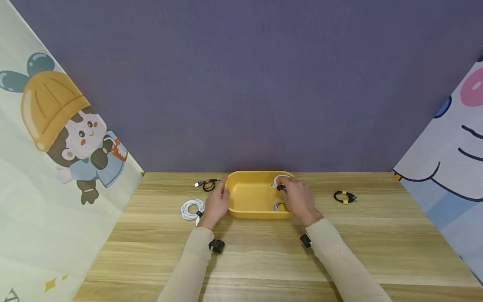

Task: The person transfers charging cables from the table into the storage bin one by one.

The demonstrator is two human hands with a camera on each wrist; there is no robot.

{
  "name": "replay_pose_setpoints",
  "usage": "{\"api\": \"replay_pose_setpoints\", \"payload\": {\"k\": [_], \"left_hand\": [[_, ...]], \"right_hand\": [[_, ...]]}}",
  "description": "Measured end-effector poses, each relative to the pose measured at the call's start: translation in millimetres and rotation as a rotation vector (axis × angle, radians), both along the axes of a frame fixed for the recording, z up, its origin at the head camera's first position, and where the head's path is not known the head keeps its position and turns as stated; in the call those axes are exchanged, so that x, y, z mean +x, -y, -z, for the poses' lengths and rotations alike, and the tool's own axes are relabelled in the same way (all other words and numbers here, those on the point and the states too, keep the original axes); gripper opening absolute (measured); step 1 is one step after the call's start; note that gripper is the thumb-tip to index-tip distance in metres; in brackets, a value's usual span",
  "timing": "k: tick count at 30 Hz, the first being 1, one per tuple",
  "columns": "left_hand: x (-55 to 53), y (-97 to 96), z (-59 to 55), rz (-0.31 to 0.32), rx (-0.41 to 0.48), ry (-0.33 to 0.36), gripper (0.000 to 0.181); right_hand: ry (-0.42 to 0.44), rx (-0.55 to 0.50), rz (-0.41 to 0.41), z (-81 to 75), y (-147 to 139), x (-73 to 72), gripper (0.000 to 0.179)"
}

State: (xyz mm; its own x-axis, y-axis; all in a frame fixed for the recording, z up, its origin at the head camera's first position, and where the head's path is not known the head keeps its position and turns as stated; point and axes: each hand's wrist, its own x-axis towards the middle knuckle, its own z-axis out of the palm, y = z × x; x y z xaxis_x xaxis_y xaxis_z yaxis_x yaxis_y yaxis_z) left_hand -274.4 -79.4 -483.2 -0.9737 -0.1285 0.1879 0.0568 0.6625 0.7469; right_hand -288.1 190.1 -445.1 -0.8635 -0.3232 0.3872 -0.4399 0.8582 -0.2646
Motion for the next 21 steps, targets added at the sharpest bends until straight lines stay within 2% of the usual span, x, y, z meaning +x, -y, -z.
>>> {"api": "replay_pose_setpoints", "payload": {"k": [6,14,21], "left_hand": [[-1.1,-0.9,1.4,-0.010,-0.015,0.004,0.046],[5.9,4.9,2.4,0.015,-0.014,-0.004,0.046],[12.3,10.1,3.4,0.026,-0.025,-0.009,0.046]], "right_hand": [[0.027,0.026,-0.001,0.7,0,-1.3,0.029],[0.061,0.051,0.014,3.3,9,10.4,0.026],[0.058,0.079,0.039,8.1,16,18.5,0.026]]}}
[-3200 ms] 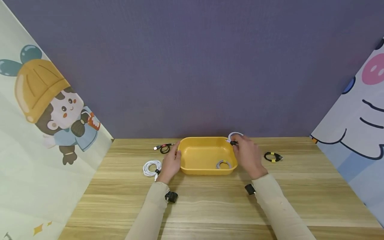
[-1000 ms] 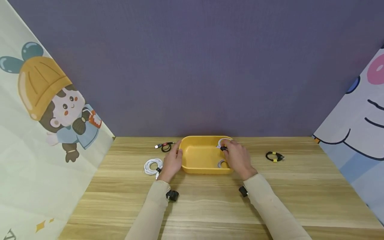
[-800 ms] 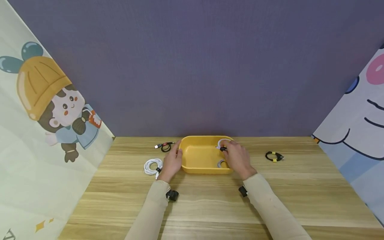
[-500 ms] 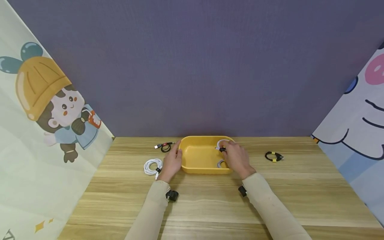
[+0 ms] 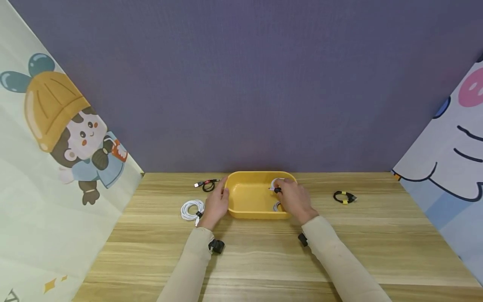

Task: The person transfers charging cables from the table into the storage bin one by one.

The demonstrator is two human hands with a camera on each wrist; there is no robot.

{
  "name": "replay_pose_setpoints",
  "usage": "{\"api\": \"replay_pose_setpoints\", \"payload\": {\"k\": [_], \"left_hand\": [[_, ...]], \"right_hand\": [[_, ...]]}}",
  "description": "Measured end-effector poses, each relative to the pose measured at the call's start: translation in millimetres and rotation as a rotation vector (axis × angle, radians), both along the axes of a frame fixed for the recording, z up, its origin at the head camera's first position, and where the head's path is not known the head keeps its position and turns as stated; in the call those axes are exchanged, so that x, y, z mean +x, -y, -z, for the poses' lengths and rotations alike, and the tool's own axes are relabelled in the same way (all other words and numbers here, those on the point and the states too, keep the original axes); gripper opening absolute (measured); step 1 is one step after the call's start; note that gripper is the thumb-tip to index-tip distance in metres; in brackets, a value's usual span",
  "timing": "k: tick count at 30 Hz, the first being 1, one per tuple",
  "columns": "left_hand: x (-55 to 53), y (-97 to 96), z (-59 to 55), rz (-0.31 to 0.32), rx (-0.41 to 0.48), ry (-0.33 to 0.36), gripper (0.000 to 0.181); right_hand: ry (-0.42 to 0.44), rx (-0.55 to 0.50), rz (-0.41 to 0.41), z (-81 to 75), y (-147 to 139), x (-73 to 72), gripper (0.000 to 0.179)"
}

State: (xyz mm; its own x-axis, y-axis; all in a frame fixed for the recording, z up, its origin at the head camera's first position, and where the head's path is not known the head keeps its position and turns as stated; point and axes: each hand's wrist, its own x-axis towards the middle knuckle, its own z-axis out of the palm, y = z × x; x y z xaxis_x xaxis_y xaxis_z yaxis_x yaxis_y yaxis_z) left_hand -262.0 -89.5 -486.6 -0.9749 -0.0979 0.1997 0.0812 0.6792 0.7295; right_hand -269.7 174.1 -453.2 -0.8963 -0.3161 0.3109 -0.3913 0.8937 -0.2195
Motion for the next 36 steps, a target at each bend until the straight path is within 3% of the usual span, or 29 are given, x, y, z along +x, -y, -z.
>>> {"api": "replay_pose_setpoints", "payload": {"k": [8,22,36], "left_hand": [[-1.0,-1.6,1.0,-0.002,-0.003,0.004,0.046],[-0.4,-1.8,0.2,0.002,-0.006,0.008,0.046],[-1.1,-2.5,1.6,-0.002,-0.002,0.004,0.046]], "right_hand": [[-0.020,0.027,-0.005,2.4,1.4,-0.8,0.028],[0.031,0.061,0.013,6.5,2.9,-5.1,0.028],[-0.014,0.073,0.006,9.9,4.8,-8.6,0.026]]}}
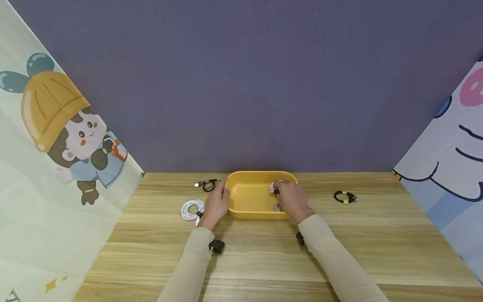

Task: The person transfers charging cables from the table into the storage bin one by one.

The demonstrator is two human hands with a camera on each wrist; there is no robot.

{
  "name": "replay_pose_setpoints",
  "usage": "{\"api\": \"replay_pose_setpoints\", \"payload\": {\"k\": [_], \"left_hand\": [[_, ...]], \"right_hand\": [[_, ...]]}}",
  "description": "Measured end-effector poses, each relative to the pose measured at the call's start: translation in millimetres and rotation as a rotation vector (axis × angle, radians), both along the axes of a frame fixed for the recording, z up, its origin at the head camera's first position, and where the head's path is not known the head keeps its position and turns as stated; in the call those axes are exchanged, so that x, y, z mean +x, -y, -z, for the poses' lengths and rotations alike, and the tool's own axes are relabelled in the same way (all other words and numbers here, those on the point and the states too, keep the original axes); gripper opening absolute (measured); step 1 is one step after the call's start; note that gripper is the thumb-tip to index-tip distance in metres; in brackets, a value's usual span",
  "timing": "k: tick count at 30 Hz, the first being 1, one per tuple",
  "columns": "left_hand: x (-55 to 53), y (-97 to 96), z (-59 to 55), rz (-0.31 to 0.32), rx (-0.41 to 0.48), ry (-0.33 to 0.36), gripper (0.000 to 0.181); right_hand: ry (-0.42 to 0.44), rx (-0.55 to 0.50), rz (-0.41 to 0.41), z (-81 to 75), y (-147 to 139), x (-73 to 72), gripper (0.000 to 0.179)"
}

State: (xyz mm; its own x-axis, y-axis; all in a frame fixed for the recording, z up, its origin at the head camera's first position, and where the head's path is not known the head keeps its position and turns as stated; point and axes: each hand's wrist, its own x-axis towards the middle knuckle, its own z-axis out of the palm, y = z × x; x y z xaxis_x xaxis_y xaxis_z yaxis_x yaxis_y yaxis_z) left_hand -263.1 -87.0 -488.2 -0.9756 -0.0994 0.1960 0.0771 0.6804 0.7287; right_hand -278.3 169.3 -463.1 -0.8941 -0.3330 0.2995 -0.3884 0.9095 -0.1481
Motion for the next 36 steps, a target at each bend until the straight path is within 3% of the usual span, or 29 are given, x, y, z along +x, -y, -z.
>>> {"api": "replay_pose_setpoints", "payload": {"k": [21,36], "left_hand": [[9.6,8.4,-0.8,0.028,0.005,0.007,0.046],[8.5,7.2,0.0,0.031,0.005,0.005,0.046]], "right_hand": [[0.064,-0.038,0.024,3.0,10,13.5,0.017],[0.150,-0.008,0.054,5.4,10,8.5,0.014]]}}
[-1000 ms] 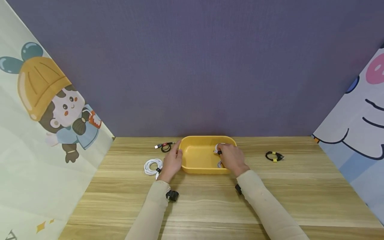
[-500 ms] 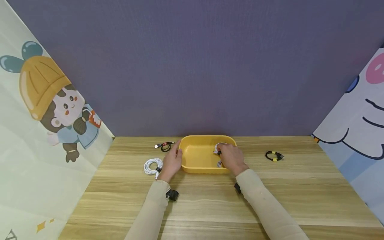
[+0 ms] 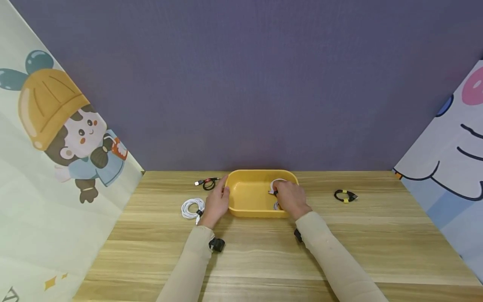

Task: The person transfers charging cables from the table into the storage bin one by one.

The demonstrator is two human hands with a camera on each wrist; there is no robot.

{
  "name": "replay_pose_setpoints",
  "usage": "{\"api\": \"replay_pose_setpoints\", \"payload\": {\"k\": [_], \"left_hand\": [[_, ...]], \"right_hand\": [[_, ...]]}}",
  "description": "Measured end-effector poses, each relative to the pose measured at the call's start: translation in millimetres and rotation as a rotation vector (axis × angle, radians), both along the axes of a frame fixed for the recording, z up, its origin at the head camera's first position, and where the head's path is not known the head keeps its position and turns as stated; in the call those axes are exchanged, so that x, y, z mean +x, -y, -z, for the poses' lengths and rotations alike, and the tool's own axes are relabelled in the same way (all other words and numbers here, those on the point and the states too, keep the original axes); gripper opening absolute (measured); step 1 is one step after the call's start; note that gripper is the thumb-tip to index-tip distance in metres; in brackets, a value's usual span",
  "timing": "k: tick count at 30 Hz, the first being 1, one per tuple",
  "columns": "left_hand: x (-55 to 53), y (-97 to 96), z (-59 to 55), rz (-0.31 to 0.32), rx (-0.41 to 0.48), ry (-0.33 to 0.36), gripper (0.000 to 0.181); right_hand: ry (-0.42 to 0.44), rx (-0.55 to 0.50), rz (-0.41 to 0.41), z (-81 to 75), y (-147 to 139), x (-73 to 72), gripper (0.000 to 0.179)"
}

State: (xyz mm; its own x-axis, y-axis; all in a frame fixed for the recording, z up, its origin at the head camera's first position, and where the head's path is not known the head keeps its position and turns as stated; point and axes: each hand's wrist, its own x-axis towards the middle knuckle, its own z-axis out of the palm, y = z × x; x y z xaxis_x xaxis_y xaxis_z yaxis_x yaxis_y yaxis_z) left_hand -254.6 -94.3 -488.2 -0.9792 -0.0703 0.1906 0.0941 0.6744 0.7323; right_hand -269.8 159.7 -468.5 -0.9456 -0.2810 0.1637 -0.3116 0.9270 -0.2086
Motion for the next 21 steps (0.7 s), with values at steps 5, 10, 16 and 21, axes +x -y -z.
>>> {"api": "replay_pose_setpoints", "payload": {"k": [5,10,16,21], "left_hand": [[-0.6,-1.1,0.2,-0.002,0.000,0.004,0.046],[-0.9,-1.5,0.3,-0.005,0.001,0.014,0.047],[-0.8,-1.7,1.4,-0.003,0.000,0.009,0.047],[-1.0,-1.3,1.7,-0.004,-0.002,0.005,0.047]], "right_hand": [[0.000,0.015,-0.002,0.7,-0.9,-0.9,0.012],[-0.002,0.021,-0.004,0.9,-1.2,-1.2,0.012],[0.001,0.026,-0.002,0.1,-1.3,-1.3,0.011],[-0.001,0.029,-0.005,-0.2,-0.7,-0.8,0.011]]}}
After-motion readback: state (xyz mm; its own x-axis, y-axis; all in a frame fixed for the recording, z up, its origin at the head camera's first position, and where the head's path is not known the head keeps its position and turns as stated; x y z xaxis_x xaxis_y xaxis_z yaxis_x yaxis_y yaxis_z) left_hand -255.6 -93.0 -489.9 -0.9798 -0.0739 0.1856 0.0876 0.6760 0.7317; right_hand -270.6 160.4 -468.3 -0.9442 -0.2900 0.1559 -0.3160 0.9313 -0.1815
